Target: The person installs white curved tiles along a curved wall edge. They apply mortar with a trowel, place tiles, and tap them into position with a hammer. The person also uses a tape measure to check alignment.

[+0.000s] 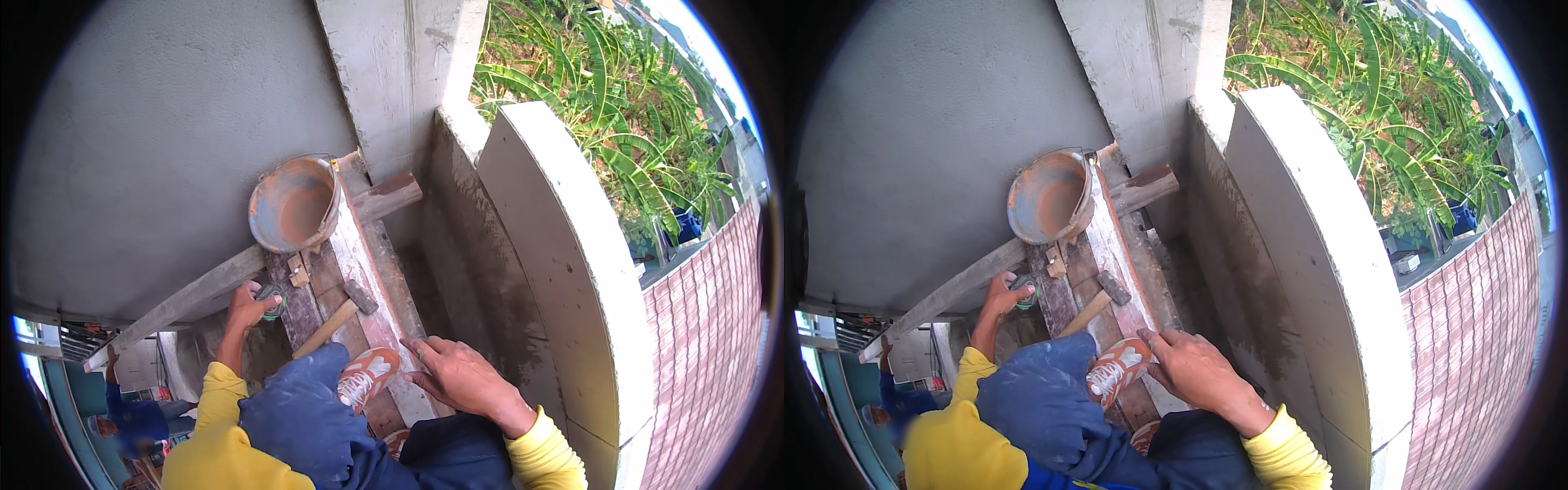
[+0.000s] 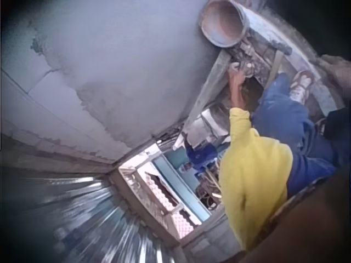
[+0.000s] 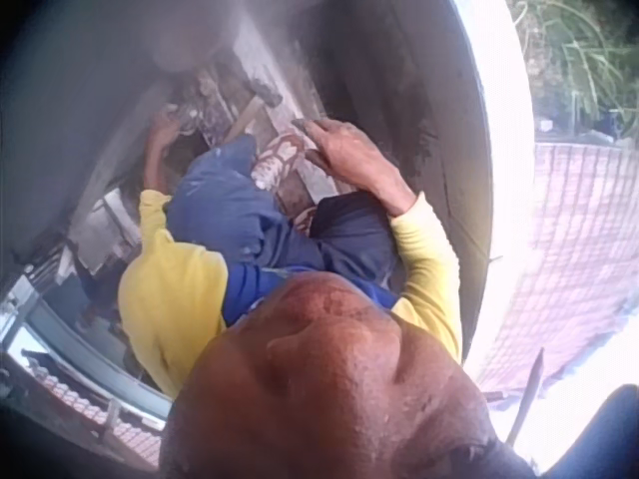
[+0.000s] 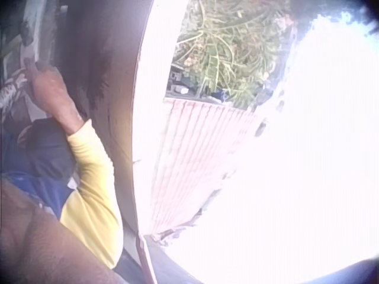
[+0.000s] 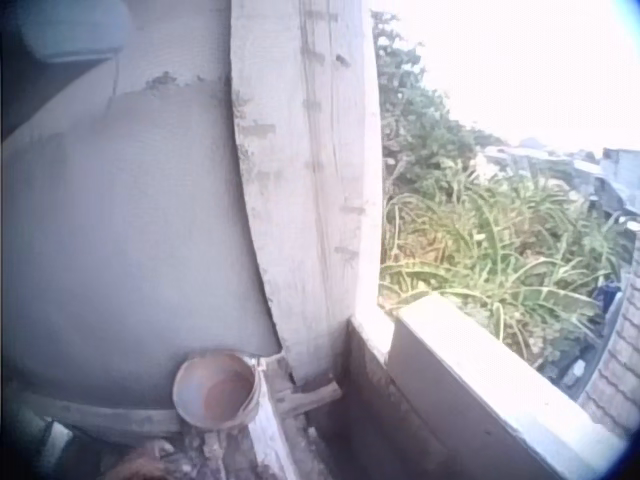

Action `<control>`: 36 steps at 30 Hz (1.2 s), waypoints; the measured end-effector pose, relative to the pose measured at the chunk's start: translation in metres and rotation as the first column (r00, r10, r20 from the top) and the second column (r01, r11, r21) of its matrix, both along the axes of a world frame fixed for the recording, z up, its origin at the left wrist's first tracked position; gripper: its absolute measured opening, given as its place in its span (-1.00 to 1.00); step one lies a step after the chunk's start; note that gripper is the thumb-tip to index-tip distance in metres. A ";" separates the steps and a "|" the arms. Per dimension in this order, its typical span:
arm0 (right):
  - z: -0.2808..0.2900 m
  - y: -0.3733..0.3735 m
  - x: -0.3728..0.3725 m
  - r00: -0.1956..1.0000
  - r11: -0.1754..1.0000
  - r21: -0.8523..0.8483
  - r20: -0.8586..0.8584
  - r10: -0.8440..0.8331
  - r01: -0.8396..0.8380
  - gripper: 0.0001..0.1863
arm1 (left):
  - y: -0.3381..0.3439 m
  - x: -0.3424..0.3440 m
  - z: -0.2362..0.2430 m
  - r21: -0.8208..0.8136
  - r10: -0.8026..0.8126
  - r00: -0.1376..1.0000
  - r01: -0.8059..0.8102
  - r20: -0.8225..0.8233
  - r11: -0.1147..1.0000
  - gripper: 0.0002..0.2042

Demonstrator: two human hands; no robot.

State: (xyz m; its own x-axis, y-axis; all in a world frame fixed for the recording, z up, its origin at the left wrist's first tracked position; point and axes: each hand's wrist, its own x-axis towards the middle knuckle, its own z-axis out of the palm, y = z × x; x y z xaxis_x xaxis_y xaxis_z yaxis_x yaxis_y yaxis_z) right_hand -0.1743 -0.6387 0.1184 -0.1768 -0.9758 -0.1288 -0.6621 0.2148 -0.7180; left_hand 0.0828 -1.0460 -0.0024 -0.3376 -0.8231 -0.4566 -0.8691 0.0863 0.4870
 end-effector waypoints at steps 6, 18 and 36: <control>0.005 -0.007 0.013 0.988 0.974 -0.191 0.122 -0.097 0.119 -0.24 | 0.094 -0.074 0.104 0.384 -0.411 0.744 0.640 -0.527 0.665 -0.41; 0.027 0.018 0.013 0.313 0.863 -0.013 0.935 -0.169 0.505 -0.30 | 0.198 -0.217 0.226 -0.154 -0.891 -0.092 0.988 -0.444 -0.025 -0.48; 0.044 0.067 0.064 0.488 0.331 -0.359 0.610 -0.625 0.873 0.22 | 0.241 -0.223 0.194 0.304 -0.694 0.229 0.953 -0.683 0.015 -0.48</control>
State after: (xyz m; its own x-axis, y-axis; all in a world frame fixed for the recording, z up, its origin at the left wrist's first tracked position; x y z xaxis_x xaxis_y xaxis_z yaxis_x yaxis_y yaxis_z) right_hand -0.1103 -0.5712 0.1627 -0.9406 -0.3039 0.1513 -0.1516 -0.0228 -0.9882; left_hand -0.1398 -0.8048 0.1915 -0.7695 0.5509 -0.3230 -0.2143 0.2537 0.9432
